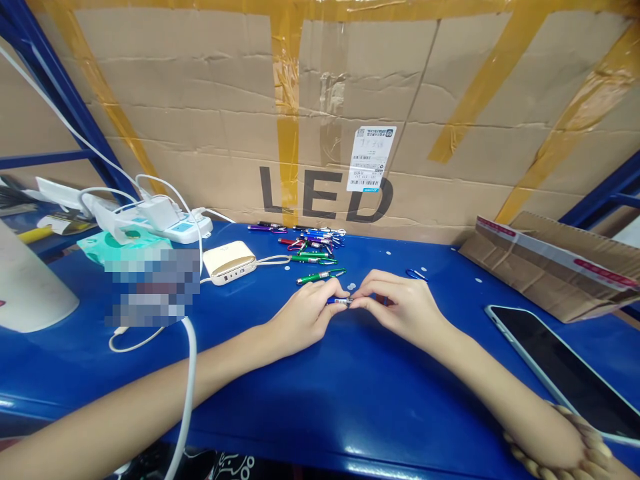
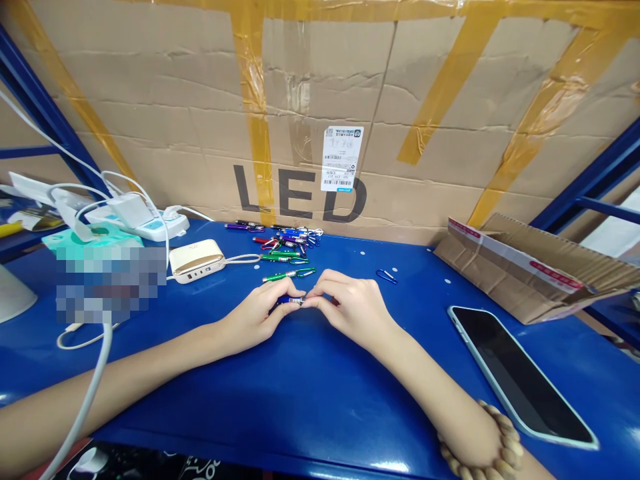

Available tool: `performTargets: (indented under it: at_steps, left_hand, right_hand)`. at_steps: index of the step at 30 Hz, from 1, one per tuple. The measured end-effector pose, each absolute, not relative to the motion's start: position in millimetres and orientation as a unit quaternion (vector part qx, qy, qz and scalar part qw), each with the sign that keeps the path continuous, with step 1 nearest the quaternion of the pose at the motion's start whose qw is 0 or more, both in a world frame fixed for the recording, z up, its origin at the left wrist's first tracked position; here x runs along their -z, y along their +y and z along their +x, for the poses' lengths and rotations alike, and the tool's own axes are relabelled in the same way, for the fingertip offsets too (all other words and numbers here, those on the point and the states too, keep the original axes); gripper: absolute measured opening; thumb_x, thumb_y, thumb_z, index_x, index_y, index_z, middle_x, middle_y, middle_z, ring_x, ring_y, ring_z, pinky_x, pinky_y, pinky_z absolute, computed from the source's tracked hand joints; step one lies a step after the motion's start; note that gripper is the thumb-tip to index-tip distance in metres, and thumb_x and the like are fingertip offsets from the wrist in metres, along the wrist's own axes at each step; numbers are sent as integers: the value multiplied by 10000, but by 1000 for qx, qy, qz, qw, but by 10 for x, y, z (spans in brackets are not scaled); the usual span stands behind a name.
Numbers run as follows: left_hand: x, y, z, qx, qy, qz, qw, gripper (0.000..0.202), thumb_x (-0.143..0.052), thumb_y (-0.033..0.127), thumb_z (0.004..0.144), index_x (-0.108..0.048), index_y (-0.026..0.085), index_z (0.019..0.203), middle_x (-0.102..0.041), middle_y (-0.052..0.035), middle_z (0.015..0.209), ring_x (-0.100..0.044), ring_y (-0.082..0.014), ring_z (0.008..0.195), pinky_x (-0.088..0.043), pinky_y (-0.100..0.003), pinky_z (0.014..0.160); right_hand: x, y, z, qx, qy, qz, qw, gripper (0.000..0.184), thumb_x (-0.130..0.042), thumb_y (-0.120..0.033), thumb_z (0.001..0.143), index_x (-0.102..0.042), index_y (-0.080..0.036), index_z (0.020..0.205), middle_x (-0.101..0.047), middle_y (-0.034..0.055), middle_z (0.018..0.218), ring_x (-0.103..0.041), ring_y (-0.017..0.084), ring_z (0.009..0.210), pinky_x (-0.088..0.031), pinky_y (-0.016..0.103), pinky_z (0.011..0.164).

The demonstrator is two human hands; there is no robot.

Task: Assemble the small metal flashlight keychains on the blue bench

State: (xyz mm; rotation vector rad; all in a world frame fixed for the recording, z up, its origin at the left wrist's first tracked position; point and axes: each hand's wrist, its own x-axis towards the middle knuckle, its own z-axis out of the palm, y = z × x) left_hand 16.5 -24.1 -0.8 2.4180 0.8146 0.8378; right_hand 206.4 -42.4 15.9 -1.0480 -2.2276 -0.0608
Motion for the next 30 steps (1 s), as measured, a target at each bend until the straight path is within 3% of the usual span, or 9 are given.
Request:
performTargets:
  at_steps: [7,13,24,30]
  left_hand:
    - [8,-250,166,-303,301,876,223,44,-434,172,867,-469,182,843,-621,-53,927,-573,-184,900,-439,-286,780]
    - [26,-245,165,-298,294,886,198,49,-432,176,872,-478,181,858,-618,-50,919,-571,-186,879,-443,-296,767]
    - [-3,-257,189,-292,338,865,228,137,-404,229,890,-488,205,996,-611,-38,1003,-568,-190,955,-426,-315,842]
    - [-9,-245,196,-299,376,837,262,192,-381,281,901,-489,207,1042,-615,-13,829,-591,-174,795,-421,-318,797]
  right_hand:
    - [-140,-422,2016,-88,-810,-473,336,202,-582,-314,779,-644,-177,644,-623,10,680,-484,73,482,-346,191,461]
    - [-141,-432,1996,-104,-805,-481,332,217,-583,-329,767,-633,-171,626,-606,13,650,-460,74,460,-331,200,444]
    - [-157,-416,2027,-42,-813,-497,300,257,-537,-403,816,-668,-206,716,-650,-4,759,-505,66,490,-346,195,470]
    - [-258,-405,2064,38,-781,-547,297,292,-478,-378,857,-674,-218,711,-666,-14,775,-547,79,521,-349,203,475]
